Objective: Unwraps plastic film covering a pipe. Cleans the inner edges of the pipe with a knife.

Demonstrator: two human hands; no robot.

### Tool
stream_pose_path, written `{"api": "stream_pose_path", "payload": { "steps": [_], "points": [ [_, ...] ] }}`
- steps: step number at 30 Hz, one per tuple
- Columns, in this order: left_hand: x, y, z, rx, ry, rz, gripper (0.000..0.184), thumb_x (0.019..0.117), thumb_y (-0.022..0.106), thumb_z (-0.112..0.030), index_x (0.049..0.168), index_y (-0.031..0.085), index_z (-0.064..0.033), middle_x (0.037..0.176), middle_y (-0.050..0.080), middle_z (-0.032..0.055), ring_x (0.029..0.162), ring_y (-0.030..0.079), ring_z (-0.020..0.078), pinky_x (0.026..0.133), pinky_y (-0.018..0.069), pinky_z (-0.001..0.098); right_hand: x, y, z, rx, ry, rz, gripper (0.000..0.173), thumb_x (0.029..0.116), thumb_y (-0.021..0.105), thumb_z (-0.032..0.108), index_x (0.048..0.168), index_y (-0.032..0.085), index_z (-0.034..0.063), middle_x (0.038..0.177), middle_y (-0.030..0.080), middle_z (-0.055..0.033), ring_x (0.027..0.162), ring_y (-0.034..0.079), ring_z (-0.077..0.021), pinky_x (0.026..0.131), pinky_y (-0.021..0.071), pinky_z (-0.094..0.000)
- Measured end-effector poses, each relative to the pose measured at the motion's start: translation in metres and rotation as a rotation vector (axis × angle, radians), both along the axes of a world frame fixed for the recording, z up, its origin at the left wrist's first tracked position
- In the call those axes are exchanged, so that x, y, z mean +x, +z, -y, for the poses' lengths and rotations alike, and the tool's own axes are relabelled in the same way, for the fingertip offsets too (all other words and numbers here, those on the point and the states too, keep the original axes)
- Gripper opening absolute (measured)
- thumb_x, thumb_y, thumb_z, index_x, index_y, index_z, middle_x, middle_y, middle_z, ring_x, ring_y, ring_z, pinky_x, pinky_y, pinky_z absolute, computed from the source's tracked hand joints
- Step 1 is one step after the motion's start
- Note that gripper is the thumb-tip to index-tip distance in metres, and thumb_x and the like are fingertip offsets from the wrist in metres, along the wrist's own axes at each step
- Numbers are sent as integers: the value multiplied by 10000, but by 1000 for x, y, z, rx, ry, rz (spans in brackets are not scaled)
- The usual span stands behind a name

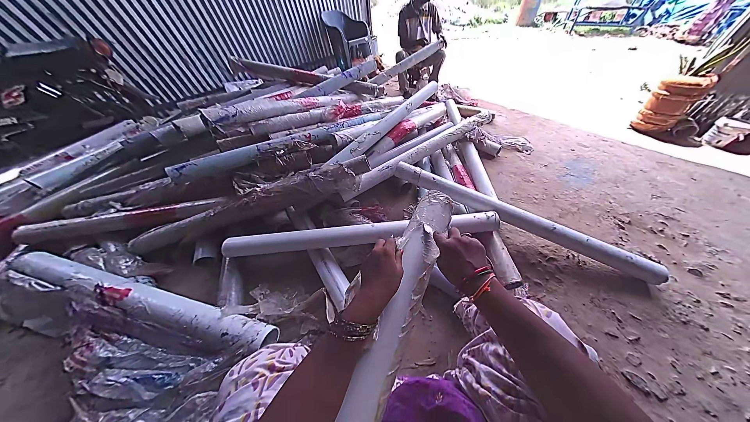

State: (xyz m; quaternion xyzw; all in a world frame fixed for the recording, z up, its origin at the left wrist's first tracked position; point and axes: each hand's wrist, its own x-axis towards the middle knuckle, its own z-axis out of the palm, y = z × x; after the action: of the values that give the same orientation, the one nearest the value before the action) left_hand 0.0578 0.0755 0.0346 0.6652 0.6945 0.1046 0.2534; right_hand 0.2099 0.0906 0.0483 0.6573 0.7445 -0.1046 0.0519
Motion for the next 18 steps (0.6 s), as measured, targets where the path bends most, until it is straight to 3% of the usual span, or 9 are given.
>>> {"api": "stream_pose_path", "payload": {
  "steps": [6, 14, 18],
  "points": [
    [4, -4, -4, -33, -8, -10, 359, 1095, 475, -165, 1344, 575, 72, 1316, 600, 261, 1236, 609, 374, 1065, 468, 480, -5, -24, -12, 40, 12, -4, 392, 1024, 460, 61, 1392, 590, 23, 1273, 624, -290, 1080, 667, -438, 875, 512, -547],
    [-4, -3, -8, -53, 30, -43, 337, 1093, 476, -154, 1324, 577, 71, 1303, 604, 259, 1234, 609, 372, 1060, 471, 483, -18, -32, -33, 3, 28, -53, 472, 1001, 466, 41, 1464, 550, 84, 1357, 586, -277, 1118, 653, -428, 906, 499, -556],
    [-8, -6, -8, -42, 51, -17, 325, 1092, 481, -156, 1294, 588, 75, 1280, 613, 267, 1225, 612, 382, 1052, 473, 493, -27, -41, -50, 3, -87, -153, 470, 1032, 466, 100, 1497, 528, 136, 1395, 572, -260, 1131, 658, -419, 911, 515, -551]
  ]
}}
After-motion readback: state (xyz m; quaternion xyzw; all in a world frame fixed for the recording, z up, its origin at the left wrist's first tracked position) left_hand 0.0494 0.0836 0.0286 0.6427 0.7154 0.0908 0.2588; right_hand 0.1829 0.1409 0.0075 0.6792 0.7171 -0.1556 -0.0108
